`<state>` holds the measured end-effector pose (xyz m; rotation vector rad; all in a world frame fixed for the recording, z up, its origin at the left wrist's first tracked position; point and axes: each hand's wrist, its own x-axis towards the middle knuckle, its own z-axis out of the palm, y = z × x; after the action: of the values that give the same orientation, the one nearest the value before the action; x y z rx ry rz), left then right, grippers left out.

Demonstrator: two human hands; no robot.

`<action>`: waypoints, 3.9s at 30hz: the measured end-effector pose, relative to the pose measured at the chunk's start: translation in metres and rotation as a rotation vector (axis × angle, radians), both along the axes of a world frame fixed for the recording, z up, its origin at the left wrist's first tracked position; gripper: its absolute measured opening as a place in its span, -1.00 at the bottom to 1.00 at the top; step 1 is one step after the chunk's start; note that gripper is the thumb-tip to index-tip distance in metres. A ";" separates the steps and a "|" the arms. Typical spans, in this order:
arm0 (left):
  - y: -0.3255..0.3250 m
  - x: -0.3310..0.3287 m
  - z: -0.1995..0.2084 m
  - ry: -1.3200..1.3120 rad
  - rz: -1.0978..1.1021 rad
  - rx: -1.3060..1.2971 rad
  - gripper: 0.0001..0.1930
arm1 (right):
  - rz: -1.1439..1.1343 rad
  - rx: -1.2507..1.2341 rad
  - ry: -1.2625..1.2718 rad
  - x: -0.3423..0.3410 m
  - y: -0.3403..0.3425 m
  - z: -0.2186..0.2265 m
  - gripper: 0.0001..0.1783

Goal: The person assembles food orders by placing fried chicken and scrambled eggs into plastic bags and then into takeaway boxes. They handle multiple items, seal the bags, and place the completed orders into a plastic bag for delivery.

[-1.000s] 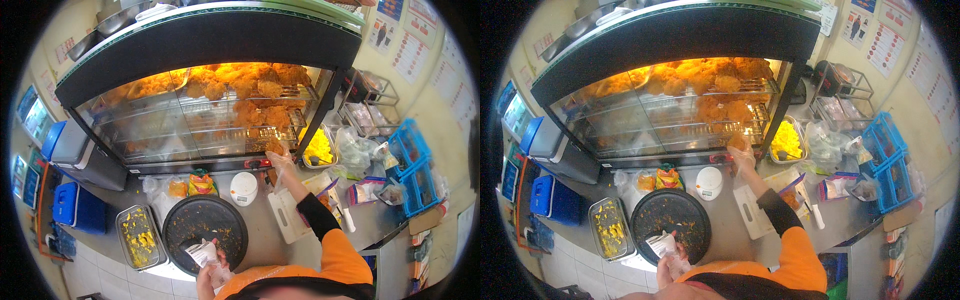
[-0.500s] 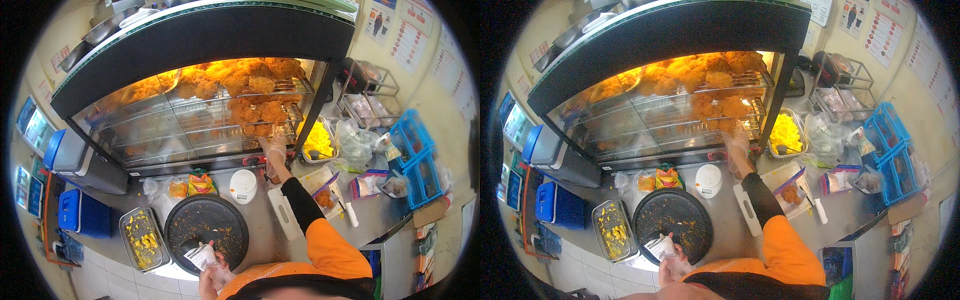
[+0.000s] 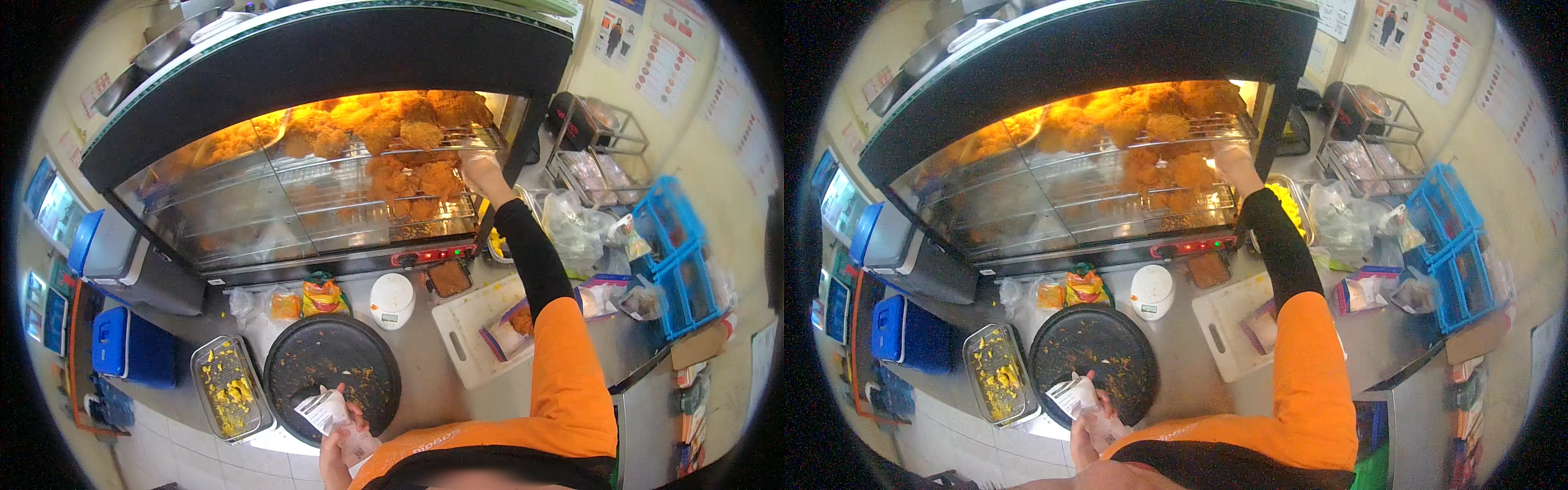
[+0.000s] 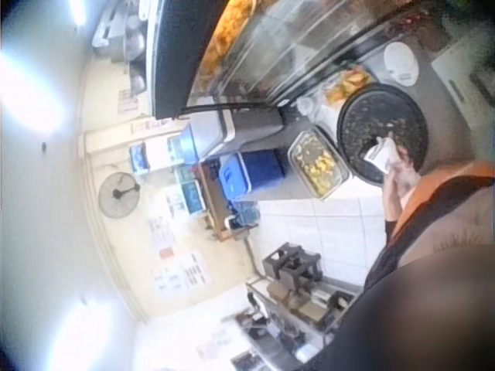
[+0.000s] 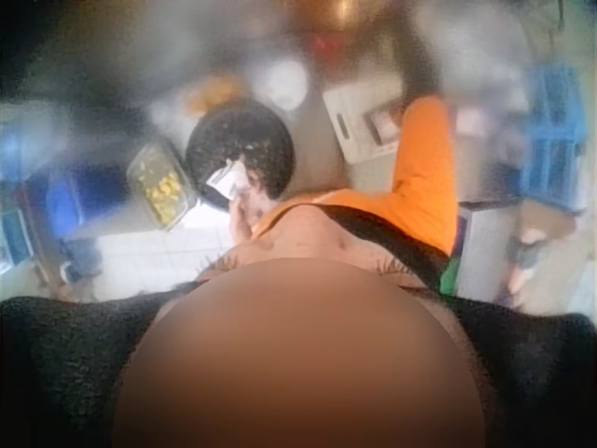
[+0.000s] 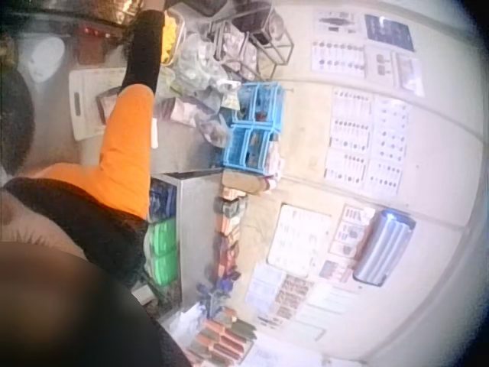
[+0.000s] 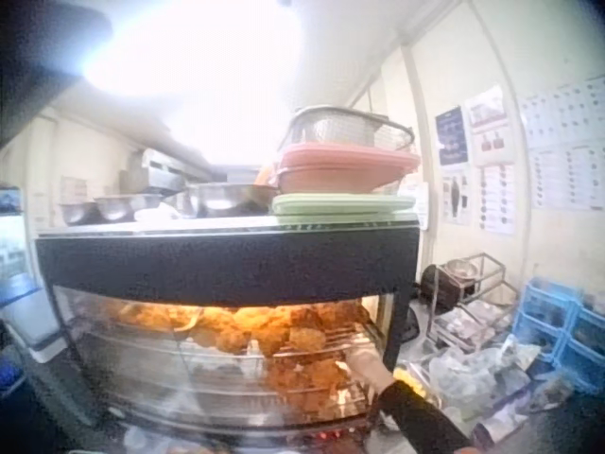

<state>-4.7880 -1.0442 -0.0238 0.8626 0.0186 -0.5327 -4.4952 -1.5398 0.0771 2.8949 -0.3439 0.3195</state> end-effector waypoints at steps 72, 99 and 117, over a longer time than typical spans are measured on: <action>-0.624 -0.159 -0.055 -0.523 -0.700 0.690 -0.18 | -0.063 0.642 0.016 -0.300 -0.500 -0.101 -0.56; -0.654 -0.125 -0.020 -0.777 0.120 1.003 -0.74 | 0.226 0.667 -0.171 -0.250 -0.512 -0.128 -0.75; -0.493 -0.144 -0.105 -1.106 -0.093 2.080 -0.80 | 0.198 0.372 -0.145 -0.514 -0.403 -0.176 -0.79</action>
<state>-4.9316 -1.5371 -0.1289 3.0995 -0.5769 0.1802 -5.0090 -1.9432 -0.0990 3.2892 -0.1503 0.5532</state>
